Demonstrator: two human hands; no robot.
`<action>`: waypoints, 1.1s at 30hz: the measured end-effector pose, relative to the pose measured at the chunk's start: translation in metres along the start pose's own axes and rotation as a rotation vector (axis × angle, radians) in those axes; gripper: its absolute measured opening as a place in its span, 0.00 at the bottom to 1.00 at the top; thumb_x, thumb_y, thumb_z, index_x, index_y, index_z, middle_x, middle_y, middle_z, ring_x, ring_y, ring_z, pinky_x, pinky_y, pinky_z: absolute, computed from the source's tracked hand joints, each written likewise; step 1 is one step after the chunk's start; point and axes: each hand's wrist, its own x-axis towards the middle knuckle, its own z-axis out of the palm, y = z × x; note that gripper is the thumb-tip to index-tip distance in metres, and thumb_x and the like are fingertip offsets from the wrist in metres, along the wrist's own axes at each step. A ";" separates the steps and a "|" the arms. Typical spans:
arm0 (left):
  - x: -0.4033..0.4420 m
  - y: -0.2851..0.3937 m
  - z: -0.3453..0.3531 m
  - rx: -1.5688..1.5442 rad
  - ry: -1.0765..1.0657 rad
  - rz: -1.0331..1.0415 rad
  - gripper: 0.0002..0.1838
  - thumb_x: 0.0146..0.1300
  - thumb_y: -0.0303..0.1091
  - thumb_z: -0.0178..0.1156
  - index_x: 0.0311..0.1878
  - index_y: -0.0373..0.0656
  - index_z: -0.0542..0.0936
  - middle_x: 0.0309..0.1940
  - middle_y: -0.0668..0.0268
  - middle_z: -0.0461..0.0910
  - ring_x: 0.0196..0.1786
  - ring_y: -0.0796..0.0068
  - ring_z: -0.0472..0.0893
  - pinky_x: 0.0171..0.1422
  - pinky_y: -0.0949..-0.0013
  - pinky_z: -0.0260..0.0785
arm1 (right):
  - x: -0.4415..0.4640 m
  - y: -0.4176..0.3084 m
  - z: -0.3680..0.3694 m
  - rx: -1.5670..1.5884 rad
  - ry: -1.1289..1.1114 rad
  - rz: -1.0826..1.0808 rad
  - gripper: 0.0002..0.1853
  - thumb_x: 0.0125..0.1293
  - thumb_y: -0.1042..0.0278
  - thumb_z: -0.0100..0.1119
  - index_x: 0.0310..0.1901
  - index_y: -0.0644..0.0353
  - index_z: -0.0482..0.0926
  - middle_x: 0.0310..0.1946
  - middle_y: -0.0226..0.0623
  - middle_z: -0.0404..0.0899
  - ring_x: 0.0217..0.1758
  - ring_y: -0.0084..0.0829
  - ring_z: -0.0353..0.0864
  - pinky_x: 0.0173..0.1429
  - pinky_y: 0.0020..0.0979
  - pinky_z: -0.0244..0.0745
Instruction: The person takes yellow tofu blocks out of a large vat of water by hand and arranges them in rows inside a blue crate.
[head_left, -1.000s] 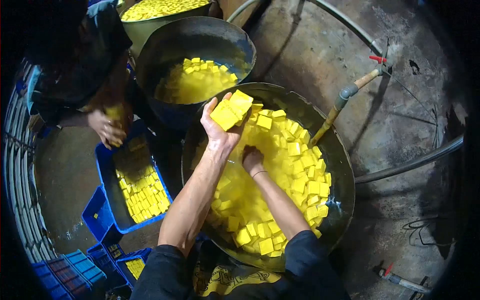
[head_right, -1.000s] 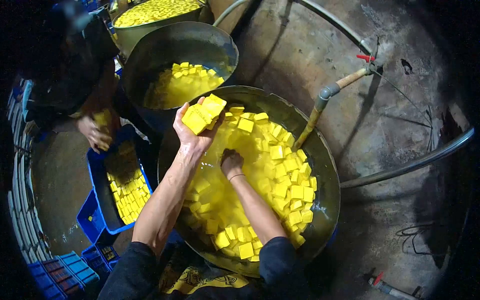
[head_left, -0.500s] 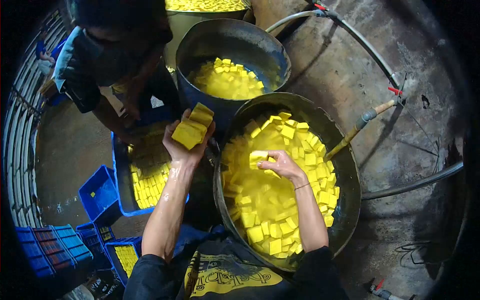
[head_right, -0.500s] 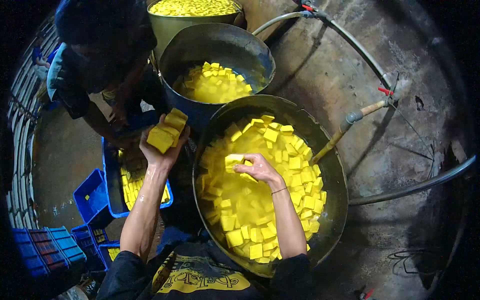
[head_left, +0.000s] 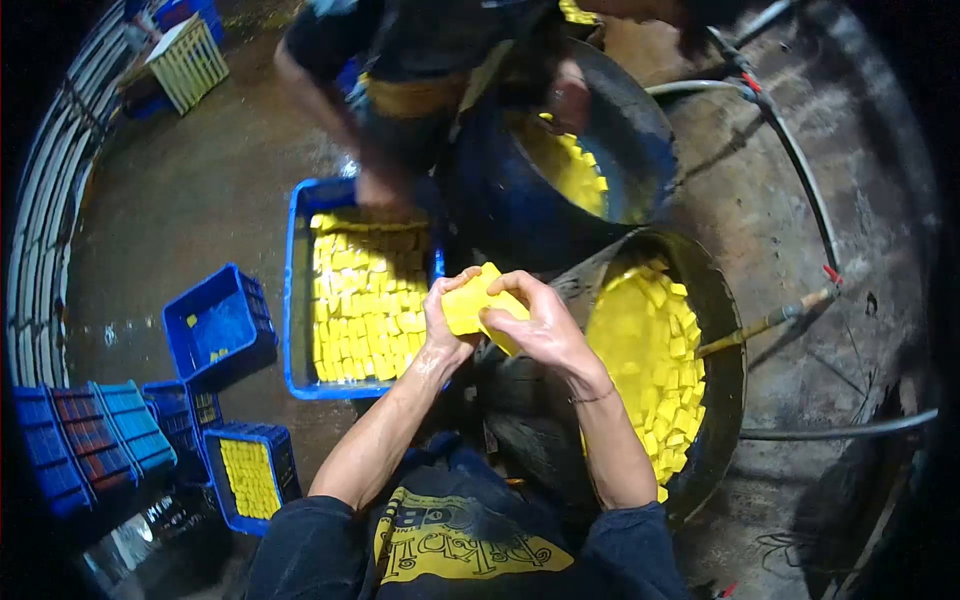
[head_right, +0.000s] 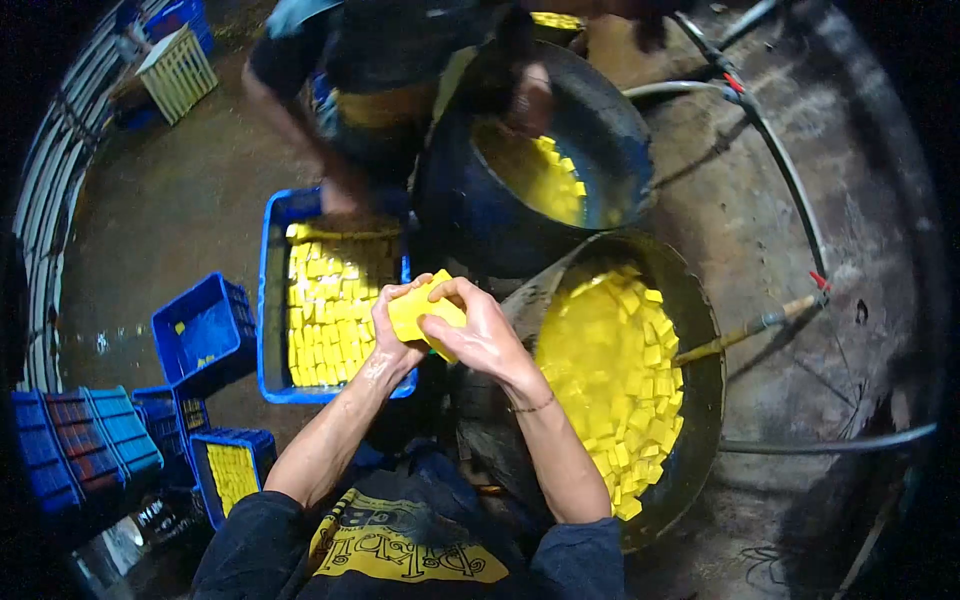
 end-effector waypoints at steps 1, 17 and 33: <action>-0.001 0.005 -0.010 -0.001 0.011 0.029 0.21 0.58 0.46 0.50 0.47 0.40 0.76 0.43 0.57 0.78 0.49 0.59 0.78 0.58 0.57 0.71 | 0.003 -0.001 0.015 0.142 -0.012 -0.044 0.20 0.55 0.68 0.69 0.48 0.64 0.74 0.43 0.38 0.78 0.48 0.24 0.75 0.52 0.28 0.71; -0.046 0.141 -0.172 0.034 0.520 0.043 0.33 0.68 0.64 0.42 0.62 0.45 0.71 0.55 0.61 0.77 0.57 0.64 0.75 0.64 0.57 0.65 | 0.121 0.107 0.247 0.689 -0.586 0.719 0.23 0.60 0.63 0.60 0.56 0.64 0.73 0.47 0.34 0.79 0.47 0.28 0.79 0.52 0.29 0.74; -0.040 0.181 -0.345 2.317 0.180 -0.510 0.20 0.69 0.40 0.40 0.47 0.39 0.79 0.47 0.47 0.81 0.53 0.50 0.80 0.55 0.49 0.70 | 0.113 0.187 0.328 0.148 -0.533 0.692 0.25 0.67 0.50 0.48 0.58 0.59 0.75 0.58 0.43 0.76 0.59 0.35 0.73 0.63 0.34 0.66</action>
